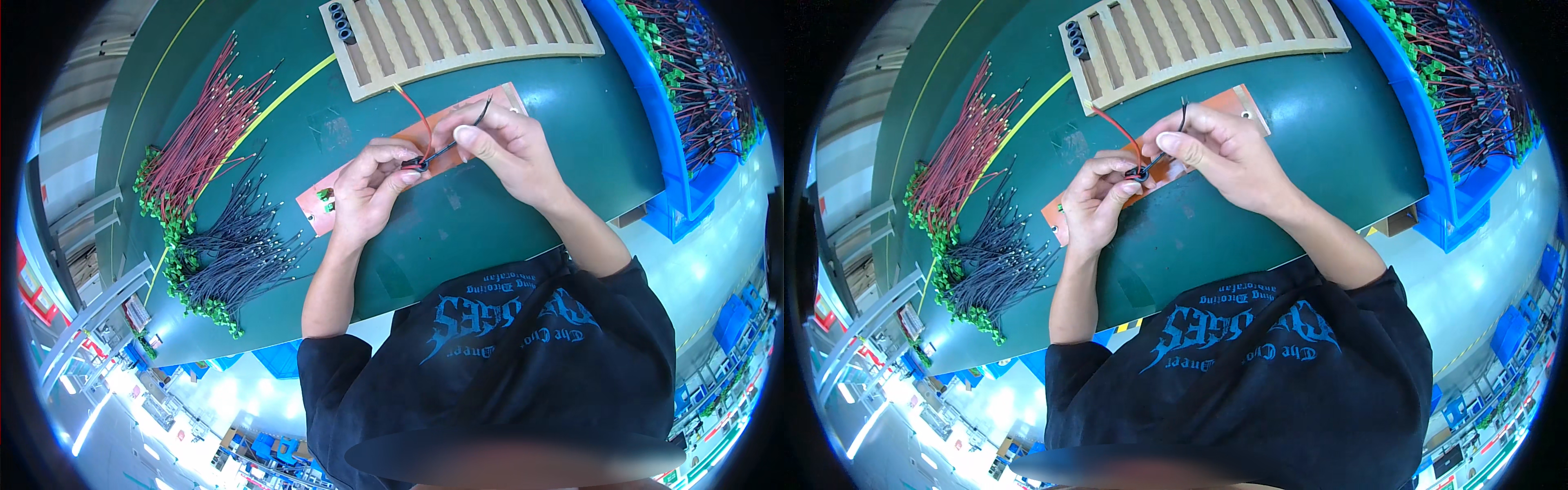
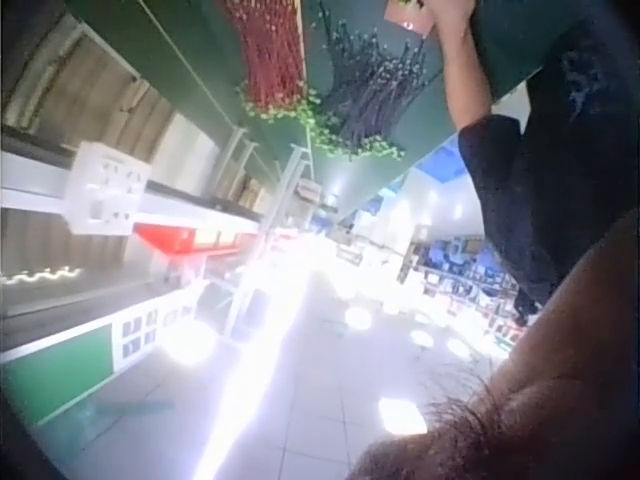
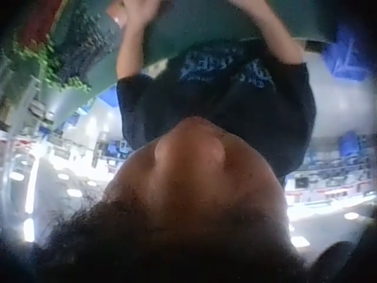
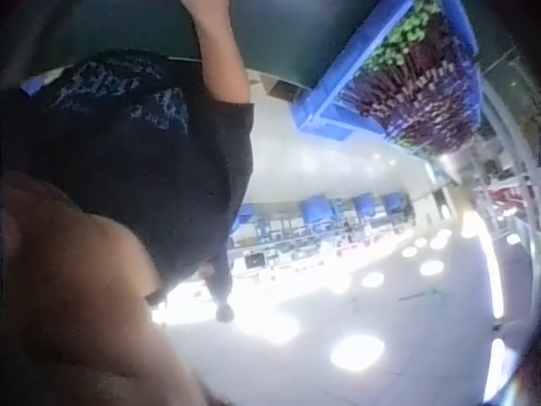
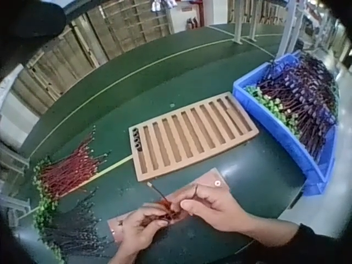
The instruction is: The person assembles electronic components by sliding colored wires into an electronic housing unit by hand.
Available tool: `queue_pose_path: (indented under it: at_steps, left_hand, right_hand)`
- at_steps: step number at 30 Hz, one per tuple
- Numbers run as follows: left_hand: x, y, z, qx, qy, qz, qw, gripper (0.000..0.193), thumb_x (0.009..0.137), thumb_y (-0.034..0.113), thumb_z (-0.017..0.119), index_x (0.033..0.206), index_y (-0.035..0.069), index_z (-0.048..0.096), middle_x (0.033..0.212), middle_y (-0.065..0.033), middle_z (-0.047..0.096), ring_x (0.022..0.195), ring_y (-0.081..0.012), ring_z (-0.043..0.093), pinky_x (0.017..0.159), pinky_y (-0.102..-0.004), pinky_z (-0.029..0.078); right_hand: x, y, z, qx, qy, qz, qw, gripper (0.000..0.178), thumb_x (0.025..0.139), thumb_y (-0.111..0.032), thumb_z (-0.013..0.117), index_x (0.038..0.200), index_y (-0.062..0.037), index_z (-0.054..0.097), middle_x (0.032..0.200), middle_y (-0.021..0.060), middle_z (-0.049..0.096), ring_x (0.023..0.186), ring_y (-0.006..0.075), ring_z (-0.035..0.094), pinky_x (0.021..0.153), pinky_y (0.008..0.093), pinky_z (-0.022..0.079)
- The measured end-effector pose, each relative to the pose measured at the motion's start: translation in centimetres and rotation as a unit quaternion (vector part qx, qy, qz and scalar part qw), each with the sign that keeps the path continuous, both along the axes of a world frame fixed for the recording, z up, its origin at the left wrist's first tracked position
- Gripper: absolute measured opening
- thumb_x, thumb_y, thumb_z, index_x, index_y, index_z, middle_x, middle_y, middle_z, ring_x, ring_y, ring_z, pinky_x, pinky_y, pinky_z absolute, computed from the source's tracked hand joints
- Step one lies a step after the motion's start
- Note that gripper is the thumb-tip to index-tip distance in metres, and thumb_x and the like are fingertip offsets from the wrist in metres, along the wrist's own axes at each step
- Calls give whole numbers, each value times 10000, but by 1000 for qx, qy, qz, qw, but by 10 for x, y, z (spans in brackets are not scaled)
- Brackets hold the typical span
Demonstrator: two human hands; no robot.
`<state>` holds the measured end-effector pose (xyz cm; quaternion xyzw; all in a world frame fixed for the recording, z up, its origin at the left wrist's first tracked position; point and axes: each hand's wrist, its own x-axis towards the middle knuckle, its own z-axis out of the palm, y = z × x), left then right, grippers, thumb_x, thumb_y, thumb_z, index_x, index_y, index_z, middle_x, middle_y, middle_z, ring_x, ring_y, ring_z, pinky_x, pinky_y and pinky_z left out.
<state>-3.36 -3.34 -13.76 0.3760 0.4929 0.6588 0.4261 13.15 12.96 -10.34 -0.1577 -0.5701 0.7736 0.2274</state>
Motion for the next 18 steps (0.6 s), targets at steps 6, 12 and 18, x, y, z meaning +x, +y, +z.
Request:
queue_pose_path:
  at_steps: [6,12,18]
  left_hand:
    - [5,1,1,32,92,14,995,263,872,-118,716,1117,-47,651,1155,-151,648,1042,-229,689,921,-338,604]
    - [7,-1,-3,-14,185,69,980,266,834,-92,757,1089,-37,700,1125,-156,719,960,-200,719,842,-315,613]
    - [11,-3,-8,31,71,65,995,356,877,-164,668,1205,-45,600,1172,-203,707,1041,-245,720,923,-353,612]
  right_hand:
    - [3,-3,3,119,-70,38,990,203,1019,-102,626,1130,30,734,995,93,738,908,158,706,813,294,576]
    - [4,-15,5,422,90,-8,902,368,744,57,828,1092,-49,776,1032,101,685,851,227,716,734,315,617]
    - [14,-34,1,495,93,-17,864,303,804,-22,800,1098,19,745,1070,165,690,915,293,726,773,382,627]
